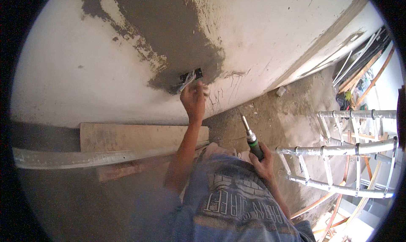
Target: The person prepares electrical wires within a wall box using a screwdriver, tucking them into the box and securing them by hand.
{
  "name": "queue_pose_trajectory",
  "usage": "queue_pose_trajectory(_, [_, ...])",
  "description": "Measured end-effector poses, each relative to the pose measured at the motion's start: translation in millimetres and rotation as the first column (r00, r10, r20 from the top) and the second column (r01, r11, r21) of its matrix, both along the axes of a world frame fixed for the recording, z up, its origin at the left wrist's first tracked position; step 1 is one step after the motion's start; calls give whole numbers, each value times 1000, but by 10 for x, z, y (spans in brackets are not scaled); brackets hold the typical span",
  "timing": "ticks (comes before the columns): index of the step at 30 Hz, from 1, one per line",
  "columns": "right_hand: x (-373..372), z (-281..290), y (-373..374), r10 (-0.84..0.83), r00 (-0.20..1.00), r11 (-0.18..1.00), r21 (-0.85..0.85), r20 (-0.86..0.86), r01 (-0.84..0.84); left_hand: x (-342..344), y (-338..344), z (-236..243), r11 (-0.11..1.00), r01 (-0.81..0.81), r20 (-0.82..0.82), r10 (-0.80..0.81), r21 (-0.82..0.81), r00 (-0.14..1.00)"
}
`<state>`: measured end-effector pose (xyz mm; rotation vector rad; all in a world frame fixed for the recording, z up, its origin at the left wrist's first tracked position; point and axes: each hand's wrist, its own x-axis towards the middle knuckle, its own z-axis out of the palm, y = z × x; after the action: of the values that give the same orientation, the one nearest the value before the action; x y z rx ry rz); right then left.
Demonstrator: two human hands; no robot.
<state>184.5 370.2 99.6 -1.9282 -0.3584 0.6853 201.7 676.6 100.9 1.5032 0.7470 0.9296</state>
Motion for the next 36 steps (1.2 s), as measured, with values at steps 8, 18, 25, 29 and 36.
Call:
queue_pose_trajectory(8, [145,552,869,166,985,979,110,37,-169,-218,-165,156,750,363,166,-327,-553,930])
queue_pose_trajectory(18, [105,490,1257,115,990,958,256,75,-131,-152,161,154,767,364,116,-360,-529,926])
queue_pose_trajectory(25, [98,417,1327,77,990,950,293,114,-108,-121,229,186,748,393,131,-386,-535,913])
queue_pose_trajectory(29, [68,447,1287,86,868,921,371,-488,118,-122,245,218,749,382,118,-382,-541,916])
queue_pose_trajectory(36, [56,309,1310,205,761,732,612,-616,299,-85,252,137,749,407,142,-394,-523,908])
